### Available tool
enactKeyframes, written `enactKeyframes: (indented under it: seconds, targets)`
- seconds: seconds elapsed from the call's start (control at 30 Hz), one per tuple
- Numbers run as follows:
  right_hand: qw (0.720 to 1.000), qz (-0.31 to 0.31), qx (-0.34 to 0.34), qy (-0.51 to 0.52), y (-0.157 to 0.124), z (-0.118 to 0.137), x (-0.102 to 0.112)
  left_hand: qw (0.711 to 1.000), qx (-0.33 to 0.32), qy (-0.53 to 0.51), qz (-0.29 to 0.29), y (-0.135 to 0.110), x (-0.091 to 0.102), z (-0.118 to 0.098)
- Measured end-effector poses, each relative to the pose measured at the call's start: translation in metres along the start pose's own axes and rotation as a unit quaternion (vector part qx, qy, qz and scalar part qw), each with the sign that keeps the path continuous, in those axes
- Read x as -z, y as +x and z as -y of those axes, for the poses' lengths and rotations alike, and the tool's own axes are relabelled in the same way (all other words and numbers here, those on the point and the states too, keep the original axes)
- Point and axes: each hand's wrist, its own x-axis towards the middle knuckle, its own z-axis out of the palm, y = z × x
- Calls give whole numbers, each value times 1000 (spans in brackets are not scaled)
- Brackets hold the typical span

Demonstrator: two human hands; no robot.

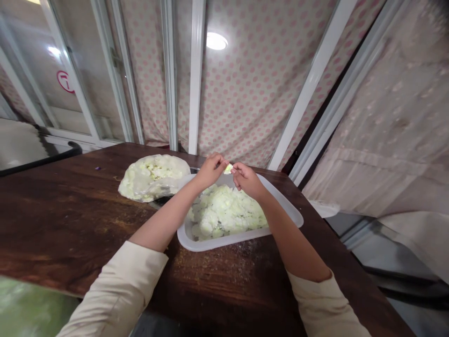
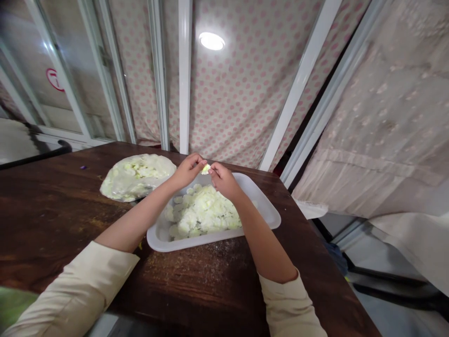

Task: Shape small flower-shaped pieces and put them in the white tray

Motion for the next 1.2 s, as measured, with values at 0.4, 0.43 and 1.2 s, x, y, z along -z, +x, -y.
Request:
enactKeyframes:
  seconds: [0.4,0.43,1.2]
  targets:
    - [1000,5,3,-16,0,-3,1,994,67,-4,-82,0,-1,2]
    - [1000,-6,-3,-19,1,-4,1,992,85,-9,-93,0,-1,3]
    - [1000,-3,0,28,-1,2,-2,998,37,-38,-24,-1,3,-6]
